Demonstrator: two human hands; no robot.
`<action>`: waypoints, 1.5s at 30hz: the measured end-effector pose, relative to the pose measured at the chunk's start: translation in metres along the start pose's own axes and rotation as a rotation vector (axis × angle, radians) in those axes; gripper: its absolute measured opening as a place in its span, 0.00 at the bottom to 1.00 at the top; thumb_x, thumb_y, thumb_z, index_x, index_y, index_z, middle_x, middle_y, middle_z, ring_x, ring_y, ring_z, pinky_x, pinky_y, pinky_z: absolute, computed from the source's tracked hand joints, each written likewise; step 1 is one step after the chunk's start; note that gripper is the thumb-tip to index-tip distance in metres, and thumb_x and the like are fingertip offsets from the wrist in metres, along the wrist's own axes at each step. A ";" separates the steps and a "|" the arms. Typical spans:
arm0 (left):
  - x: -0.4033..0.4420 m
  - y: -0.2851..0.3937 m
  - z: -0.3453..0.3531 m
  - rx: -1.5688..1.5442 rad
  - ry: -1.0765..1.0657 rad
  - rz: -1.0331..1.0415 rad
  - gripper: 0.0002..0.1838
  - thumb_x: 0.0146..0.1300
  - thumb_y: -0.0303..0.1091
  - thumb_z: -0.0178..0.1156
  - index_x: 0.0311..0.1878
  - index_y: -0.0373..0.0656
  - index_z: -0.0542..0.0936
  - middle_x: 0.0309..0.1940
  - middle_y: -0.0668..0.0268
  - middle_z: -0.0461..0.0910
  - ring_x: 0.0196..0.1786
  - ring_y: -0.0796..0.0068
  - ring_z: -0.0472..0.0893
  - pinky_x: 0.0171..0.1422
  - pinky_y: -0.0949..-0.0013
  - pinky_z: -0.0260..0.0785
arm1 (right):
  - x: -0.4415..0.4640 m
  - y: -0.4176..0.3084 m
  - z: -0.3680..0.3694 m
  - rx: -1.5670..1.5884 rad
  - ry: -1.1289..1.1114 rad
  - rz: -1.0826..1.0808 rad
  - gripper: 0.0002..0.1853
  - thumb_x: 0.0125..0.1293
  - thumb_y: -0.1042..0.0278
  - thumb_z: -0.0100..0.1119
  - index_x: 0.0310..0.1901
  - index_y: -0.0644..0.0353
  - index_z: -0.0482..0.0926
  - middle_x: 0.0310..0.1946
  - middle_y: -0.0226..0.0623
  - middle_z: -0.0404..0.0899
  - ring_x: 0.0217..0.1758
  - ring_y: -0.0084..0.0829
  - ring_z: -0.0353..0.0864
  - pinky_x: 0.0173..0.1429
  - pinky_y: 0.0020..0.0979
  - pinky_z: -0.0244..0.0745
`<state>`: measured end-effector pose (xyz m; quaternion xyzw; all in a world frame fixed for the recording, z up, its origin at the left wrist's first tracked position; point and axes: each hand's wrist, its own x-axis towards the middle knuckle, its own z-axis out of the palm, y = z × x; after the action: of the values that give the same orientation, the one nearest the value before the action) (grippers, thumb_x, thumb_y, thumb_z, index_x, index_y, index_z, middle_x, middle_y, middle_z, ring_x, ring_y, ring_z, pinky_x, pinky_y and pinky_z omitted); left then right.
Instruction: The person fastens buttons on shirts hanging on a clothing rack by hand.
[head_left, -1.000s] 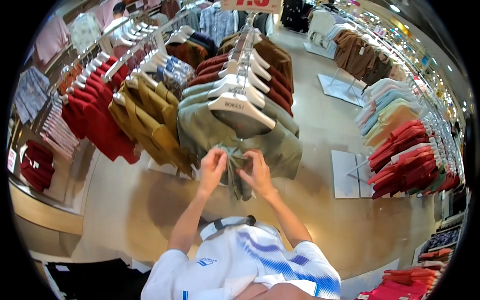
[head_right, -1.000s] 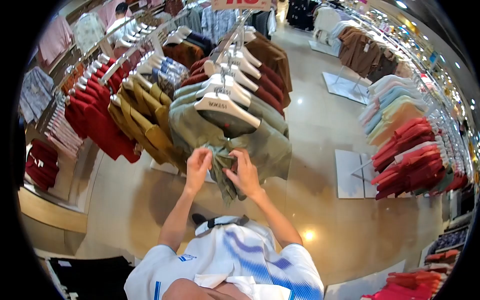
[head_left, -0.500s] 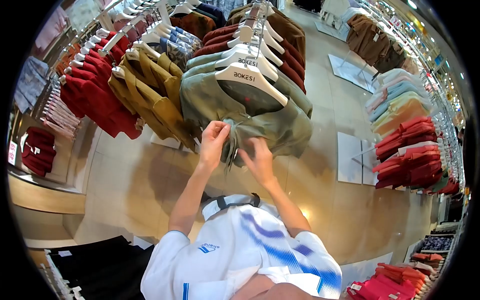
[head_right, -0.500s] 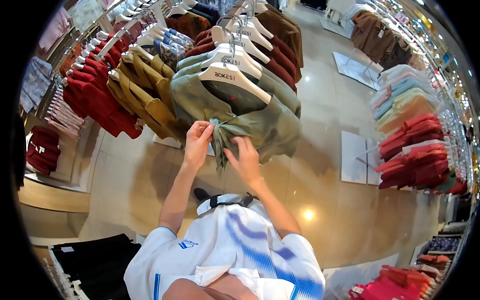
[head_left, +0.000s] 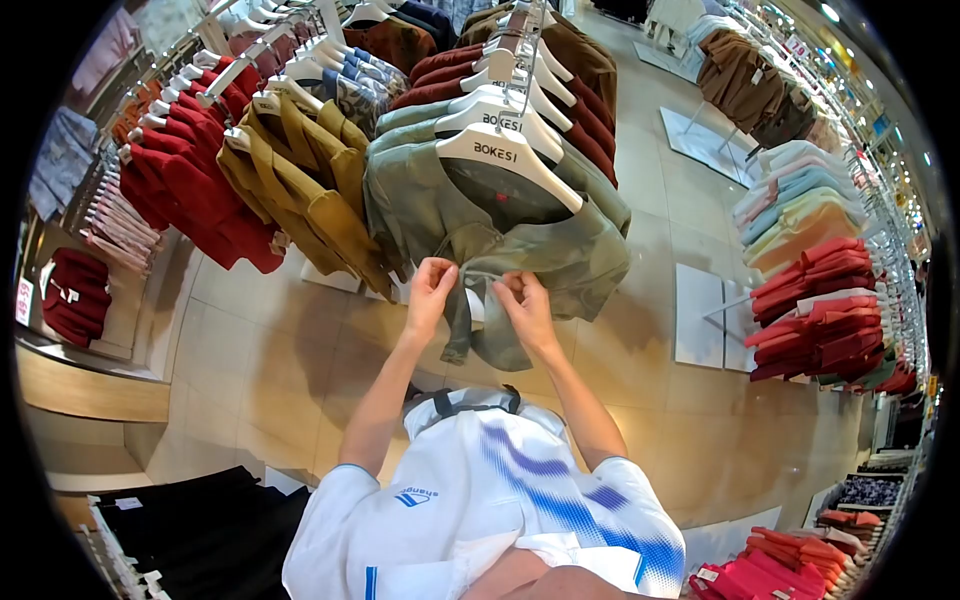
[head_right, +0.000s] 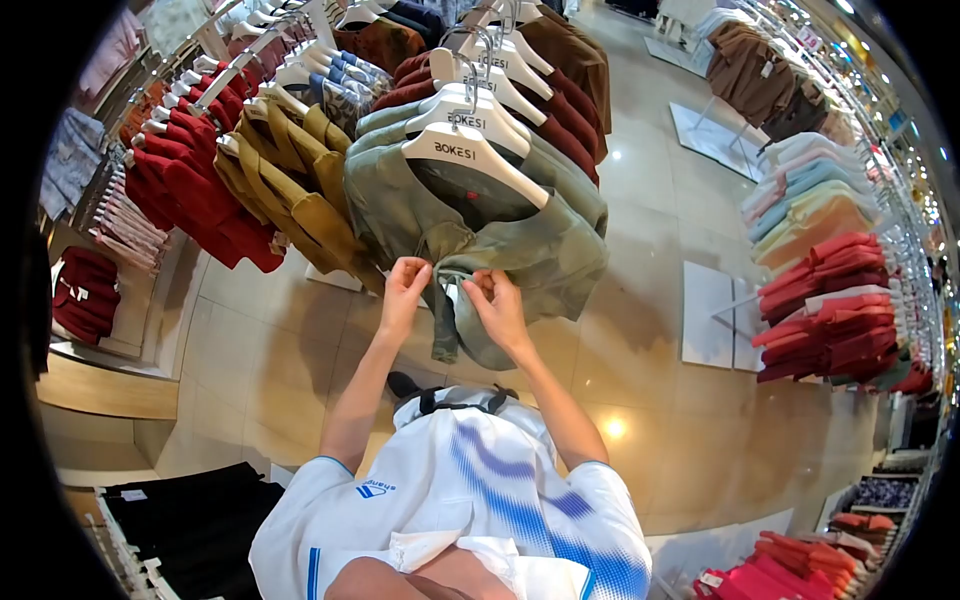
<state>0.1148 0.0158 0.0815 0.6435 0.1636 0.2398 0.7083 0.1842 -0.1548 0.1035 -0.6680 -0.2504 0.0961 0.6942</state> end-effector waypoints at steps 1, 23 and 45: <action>-0.001 -0.012 0.000 -0.064 -0.041 -0.006 0.09 0.71 0.30 0.60 0.50 0.39 0.74 0.40 0.69 0.78 0.43 0.81 0.76 0.50 0.76 0.69 | 0.000 0.006 -0.003 0.065 -0.026 0.024 0.08 0.68 0.73 0.64 0.43 0.65 0.76 0.30 0.24 0.77 0.30 0.15 0.71 0.35 0.21 0.68; -0.017 -0.050 -0.030 0.069 -0.162 -0.177 0.08 0.68 0.29 0.64 0.40 0.40 0.73 0.31 0.76 0.72 0.35 0.87 0.68 0.41 0.78 0.61 | -0.005 -0.002 -0.036 -0.571 -0.204 -0.296 0.13 0.54 0.77 0.67 0.44 0.59 0.83 0.38 0.42 0.79 0.44 0.46 0.80 0.49 0.40 0.75; -0.044 -0.020 0.006 0.126 -0.076 0.033 0.09 0.75 0.33 0.56 0.39 0.39 0.70 0.27 0.76 0.65 0.31 0.87 0.62 0.34 0.77 0.58 | -0.002 -0.003 -0.021 -0.715 -0.133 -0.713 0.10 0.56 0.73 0.67 0.38 0.59 0.76 0.38 0.36 0.80 0.44 0.39 0.79 0.54 0.39 0.71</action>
<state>0.0842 -0.0145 0.0587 0.6982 0.1408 0.2161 0.6679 0.1920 -0.1747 0.1060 -0.7292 -0.5238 -0.1962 0.3942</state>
